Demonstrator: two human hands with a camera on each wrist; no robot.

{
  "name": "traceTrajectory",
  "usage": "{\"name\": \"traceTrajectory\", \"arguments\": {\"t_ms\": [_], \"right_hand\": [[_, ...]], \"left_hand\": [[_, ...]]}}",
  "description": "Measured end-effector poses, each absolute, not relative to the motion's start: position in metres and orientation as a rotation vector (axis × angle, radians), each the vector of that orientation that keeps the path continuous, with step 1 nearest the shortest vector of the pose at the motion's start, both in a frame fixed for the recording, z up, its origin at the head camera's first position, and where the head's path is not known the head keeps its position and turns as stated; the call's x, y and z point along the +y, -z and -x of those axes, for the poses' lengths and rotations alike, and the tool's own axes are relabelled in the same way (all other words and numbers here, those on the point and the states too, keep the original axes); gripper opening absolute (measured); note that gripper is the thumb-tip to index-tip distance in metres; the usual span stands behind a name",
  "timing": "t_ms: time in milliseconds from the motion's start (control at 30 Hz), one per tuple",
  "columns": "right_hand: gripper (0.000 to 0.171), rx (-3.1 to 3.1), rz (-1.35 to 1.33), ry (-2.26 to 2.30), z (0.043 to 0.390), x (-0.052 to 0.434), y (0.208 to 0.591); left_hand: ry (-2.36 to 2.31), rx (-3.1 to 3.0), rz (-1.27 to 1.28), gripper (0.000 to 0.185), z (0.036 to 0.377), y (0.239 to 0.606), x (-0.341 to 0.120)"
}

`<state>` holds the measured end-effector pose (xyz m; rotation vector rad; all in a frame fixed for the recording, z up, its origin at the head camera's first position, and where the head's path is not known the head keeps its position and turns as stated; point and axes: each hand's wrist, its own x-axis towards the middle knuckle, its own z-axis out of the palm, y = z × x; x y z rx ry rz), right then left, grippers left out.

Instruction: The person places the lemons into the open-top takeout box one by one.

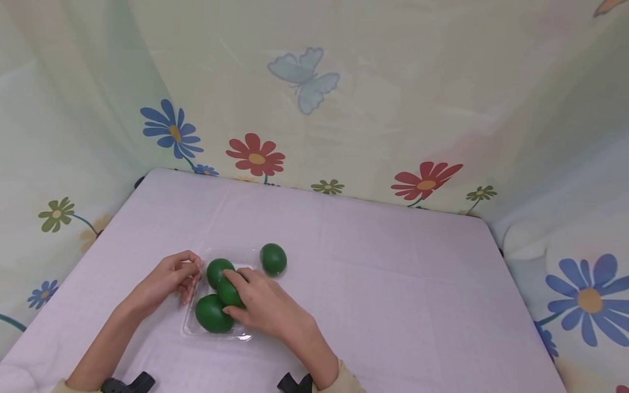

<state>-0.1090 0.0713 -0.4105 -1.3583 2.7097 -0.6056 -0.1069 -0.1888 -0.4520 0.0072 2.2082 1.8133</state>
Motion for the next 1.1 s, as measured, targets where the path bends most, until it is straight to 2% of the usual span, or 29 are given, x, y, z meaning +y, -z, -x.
{"name": "traceTrajectory", "arguments": {"t_ms": [333, 767, 967, 1100], "right_hand": [[0.071, 2.722, 1.352, 0.584, 0.109, 0.068, 0.413], [0.060, 2.723, 1.329, 0.715, 0.107, 0.079, 0.395], [0.046, 2.848, 1.323, 0.873, 0.118, 0.098, 0.383], [0.046, 2.945, 1.263, 0.931, 0.131, 0.112, 0.384]], "left_hand": [[-1.791, 2.234, 0.009, 0.026, 0.105, 0.452, -0.189], [-1.798, 2.218, 0.015, 0.026, 0.104, 0.451, -0.189], [-1.803, 2.207, 0.017, 0.027, 0.104, 0.450, -0.188], [-1.808, 2.200, 0.021, 0.025, 0.104, 0.449, -0.188]]}}
